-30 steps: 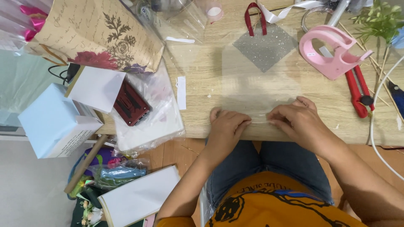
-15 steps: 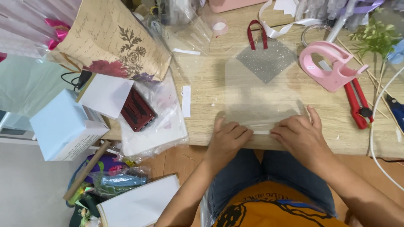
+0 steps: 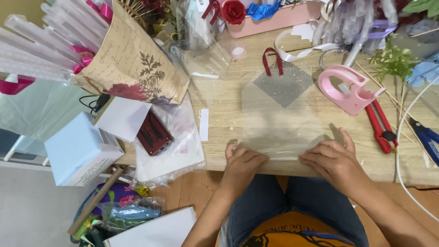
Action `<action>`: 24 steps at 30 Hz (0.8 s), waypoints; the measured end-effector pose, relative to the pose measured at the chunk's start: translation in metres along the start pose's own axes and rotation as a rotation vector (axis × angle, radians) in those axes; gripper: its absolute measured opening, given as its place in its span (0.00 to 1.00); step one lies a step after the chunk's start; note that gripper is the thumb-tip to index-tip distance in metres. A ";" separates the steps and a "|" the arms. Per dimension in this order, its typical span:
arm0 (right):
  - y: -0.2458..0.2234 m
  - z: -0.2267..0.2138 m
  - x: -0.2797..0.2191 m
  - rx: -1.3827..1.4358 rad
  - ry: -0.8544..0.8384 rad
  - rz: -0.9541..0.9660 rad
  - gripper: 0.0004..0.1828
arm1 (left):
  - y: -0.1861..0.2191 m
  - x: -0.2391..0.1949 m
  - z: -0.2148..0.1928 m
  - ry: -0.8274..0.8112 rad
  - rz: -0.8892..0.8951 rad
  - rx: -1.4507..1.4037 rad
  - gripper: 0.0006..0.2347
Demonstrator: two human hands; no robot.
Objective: The person folds a clear plastic sheet, then picks up a white stick with a red ribbon. They apply hot glue to the ribbon and wrap it around the stick, securing it in place. The person then uses a tape dispenser to apply tape to the end of the stick.
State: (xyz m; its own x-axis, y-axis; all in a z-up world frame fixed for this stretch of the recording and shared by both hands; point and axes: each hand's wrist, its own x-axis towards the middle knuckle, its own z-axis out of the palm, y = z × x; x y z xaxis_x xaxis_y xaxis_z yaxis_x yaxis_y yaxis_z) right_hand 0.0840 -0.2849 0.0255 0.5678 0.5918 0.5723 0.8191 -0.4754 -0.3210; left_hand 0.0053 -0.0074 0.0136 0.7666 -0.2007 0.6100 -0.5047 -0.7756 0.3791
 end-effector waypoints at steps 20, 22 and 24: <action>0.015 0.010 -0.010 -0.062 -0.187 0.201 0.07 | 0.009 0.008 -0.005 -0.083 0.021 0.106 0.04; 0.012 0.009 -0.008 -0.110 -0.149 0.139 0.08 | 0.010 0.008 -0.005 -0.053 0.026 0.111 0.05; 0.004 0.001 0.002 -0.116 -0.121 0.090 0.09 | 0.010 0.005 -0.002 -0.027 -0.011 0.108 0.04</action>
State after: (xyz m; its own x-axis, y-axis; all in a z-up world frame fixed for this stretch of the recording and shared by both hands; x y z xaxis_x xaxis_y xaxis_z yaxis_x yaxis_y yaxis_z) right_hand 0.0886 -0.2852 0.0242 0.6496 0.6140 0.4484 0.7537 -0.5977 -0.2734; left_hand 0.0037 -0.0150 0.0214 0.7830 -0.2062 0.5868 -0.4514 -0.8374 0.3082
